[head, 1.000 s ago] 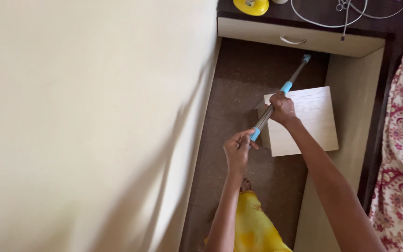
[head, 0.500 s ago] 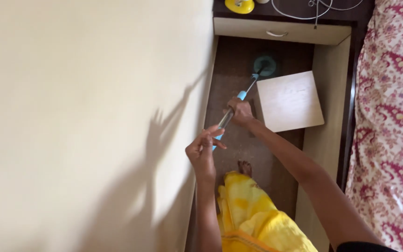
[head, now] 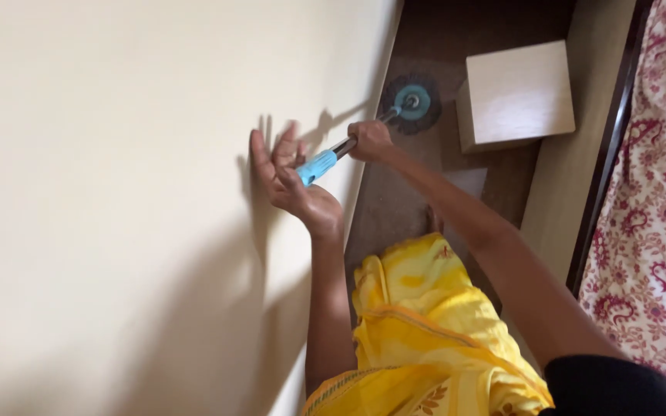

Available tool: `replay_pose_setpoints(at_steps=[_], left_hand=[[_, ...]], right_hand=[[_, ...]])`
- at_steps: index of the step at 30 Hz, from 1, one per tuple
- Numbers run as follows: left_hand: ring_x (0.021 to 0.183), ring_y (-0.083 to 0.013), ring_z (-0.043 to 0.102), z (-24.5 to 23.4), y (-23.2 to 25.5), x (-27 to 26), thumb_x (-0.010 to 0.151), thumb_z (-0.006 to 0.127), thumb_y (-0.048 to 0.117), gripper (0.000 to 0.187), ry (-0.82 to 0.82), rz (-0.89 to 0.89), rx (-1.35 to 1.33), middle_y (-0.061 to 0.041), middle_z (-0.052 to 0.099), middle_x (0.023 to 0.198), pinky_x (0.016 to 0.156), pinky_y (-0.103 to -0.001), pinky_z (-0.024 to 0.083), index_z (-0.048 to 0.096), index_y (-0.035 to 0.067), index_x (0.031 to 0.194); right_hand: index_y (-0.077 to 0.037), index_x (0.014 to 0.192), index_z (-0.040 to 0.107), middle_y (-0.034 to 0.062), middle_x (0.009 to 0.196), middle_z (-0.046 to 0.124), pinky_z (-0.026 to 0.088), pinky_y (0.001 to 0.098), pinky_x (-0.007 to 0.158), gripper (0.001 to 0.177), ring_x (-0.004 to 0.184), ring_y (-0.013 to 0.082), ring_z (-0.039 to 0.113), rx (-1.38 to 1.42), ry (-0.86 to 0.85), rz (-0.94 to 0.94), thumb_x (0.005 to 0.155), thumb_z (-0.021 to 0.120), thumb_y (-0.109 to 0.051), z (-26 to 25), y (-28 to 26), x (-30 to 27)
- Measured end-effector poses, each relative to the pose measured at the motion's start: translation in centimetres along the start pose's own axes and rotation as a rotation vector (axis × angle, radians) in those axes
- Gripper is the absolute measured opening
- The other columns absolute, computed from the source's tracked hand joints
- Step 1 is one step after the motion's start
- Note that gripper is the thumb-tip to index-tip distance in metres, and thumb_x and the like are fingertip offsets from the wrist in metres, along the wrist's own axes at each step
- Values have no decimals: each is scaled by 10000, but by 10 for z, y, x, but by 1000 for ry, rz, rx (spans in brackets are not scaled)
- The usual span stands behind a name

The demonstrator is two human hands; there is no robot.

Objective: Mopping the floor in a bedroom and hallway area using a spin mop.

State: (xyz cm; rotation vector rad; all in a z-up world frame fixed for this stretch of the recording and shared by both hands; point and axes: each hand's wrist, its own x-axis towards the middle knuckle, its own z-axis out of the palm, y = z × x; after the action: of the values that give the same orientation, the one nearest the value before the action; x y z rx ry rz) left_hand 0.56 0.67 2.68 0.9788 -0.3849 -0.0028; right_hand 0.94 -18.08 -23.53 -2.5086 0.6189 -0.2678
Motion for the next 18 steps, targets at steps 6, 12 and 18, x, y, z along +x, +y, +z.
replay_pose_setpoints(at_steps=[6,12,18], left_hand=[[1603,-350,293,13,-82,-17,915,795,461,1140,-52,72,220,-214,279,1705,1309,-525,216,18,144,1687],[1544,-438,264,19,-271,-56,940,789,248,1139,-8,-227,294,-238,154,1672,1271,-532,259,-108,154,1636],[1450,-363,500,75,-417,-20,991,645,-19,566,-66,-302,295,-248,515,1553,1245,-463,357,458,5,1525]], right_hand=[[-114,841,696,115,838,710,557,508,684,151,785,345,710,-19,43,25,823,744,-256,-18,-1,23],[-42,1085,676,151,988,731,587,467,742,385,899,346,730,15,130,-127,812,738,-307,22,89,37],[-132,1378,605,199,1083,734,547,503,842,579,1014,396,696,159,-78,388,893,687,-438,-46,181,25]])
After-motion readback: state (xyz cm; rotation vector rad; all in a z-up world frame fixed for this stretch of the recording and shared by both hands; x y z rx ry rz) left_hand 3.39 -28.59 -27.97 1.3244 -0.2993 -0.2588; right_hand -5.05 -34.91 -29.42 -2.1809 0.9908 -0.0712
